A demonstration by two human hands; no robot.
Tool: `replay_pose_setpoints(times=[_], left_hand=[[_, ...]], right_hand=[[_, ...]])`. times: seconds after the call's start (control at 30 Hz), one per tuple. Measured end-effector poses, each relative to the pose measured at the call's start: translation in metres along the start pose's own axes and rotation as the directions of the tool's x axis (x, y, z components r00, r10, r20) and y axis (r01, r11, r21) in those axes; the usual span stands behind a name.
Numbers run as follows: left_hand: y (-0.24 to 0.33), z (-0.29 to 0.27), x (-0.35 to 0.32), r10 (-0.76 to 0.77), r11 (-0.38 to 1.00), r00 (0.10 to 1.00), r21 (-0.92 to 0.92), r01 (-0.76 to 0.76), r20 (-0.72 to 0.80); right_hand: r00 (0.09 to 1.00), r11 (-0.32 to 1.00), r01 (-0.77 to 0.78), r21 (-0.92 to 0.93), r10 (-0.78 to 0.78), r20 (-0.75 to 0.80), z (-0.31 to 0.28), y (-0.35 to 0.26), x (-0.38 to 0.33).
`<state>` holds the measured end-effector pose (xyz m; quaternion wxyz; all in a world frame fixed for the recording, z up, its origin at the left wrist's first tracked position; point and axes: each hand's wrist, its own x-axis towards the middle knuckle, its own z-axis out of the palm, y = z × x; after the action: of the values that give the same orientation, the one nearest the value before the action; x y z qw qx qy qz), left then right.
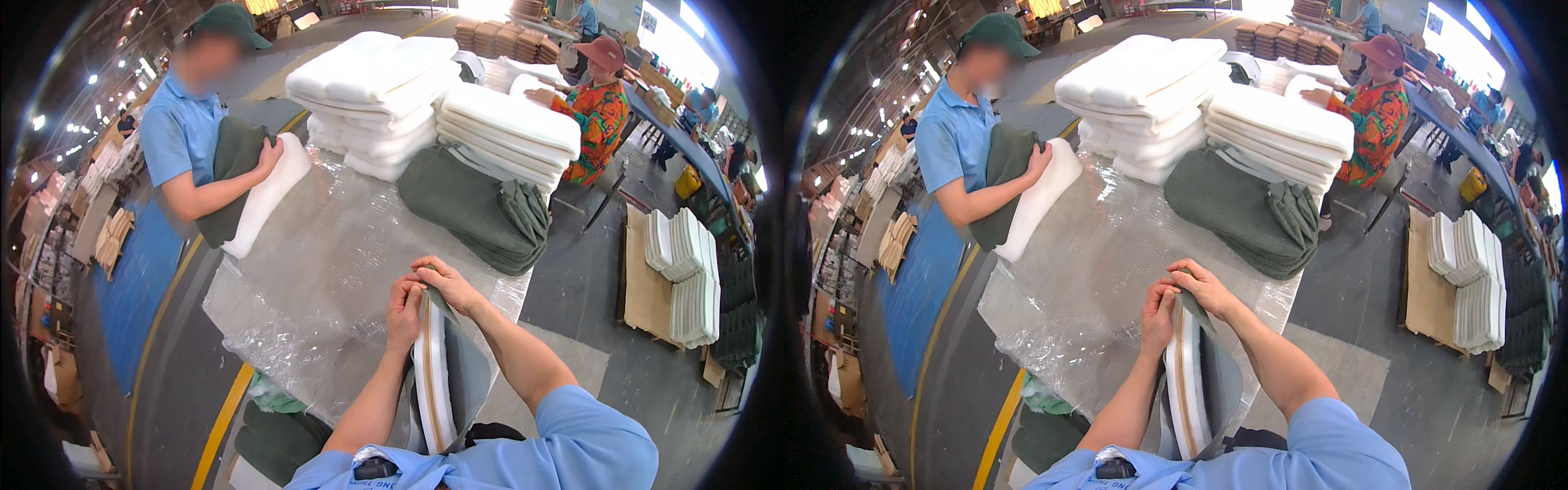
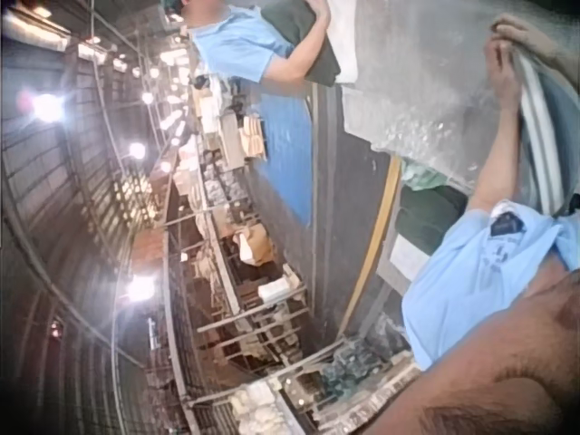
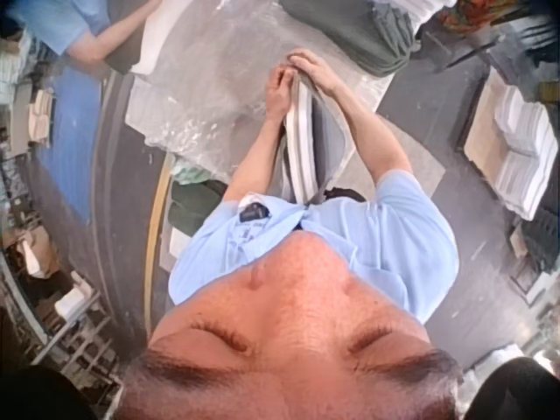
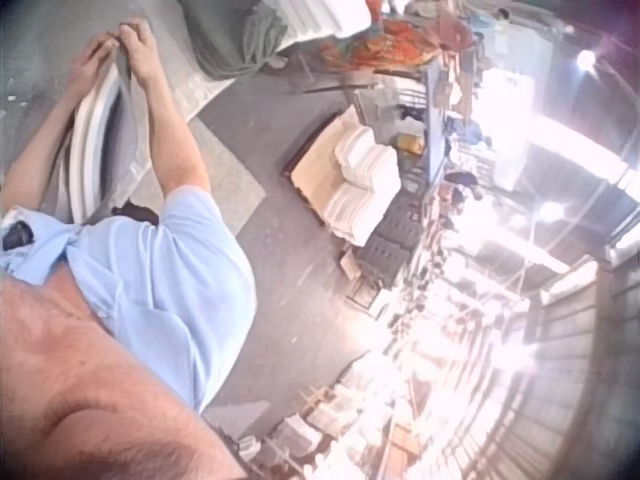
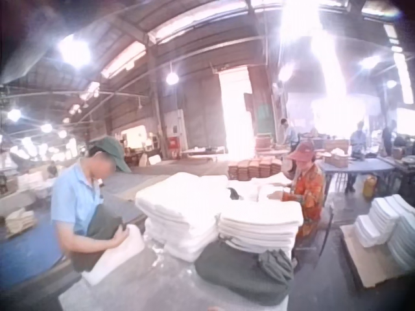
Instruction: The person repeatedly picks white foam inserts and green fabric covers, inserts the foam into the covers, and places the finished cushions on a nearby stack. The process is repeated multiple times in a continuous assembly-line manner.
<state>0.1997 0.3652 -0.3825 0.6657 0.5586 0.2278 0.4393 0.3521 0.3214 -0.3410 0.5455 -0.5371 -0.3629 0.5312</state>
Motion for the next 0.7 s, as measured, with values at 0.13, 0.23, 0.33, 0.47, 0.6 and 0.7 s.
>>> replay_pose_setpoints(times=[0.13, 0.23, 0.33, 0.47, 0.6, 0.7], left_hand=[[-0.004, -0.008, 0.001, 0.004, 1.000, 1.000, 0.010, -0.004, 0.018], [-0.001, -0.013, 0.002, -0.005, 0.995, 1.000, -0.099, 0.008, 0.025], [0.017, -0.014, 0.003, -0.011, 0.994, 0.999, -0.111, 0.015, 0.043], [0.081, -0.002, 0.002, 0.105, 0.994, 0.994, 0.006, -0.105, 0.037], [0.187, 0.030, -0.023, 0.271, 0.962, 0.954, -0.060, -0.265, 0.128], [0.224, 0.027, -0.060, 0.327, 0.945, 0.918, -0.087, -0.315, 0.226]], right_hand=[[1.000, 1.000, 0.007, -0.001, -0.007, 0.004, 0.006, 0.002, -0.005], [0.999, 0.998, 0.040, -0.039, -0.041, -0.024, 0.014, -0.001, -0.002], [0.987, 0.985, 0.153, -0.085, -0.157, -0.042, 0.023, 0.000, -0.007], [0.902, 0.885, 0.431, 0.177, -0.426, -0.067, 0.023, -0.027, -0.008], [0.906, 0.904, 0.374, 0.206, -0.310, -0.288, 0.008, -0.085, -0.017], [0.950, 0.912, 0.309, 0.271, -0.309, -0.043, 0.027, -0.099, -0.039]])
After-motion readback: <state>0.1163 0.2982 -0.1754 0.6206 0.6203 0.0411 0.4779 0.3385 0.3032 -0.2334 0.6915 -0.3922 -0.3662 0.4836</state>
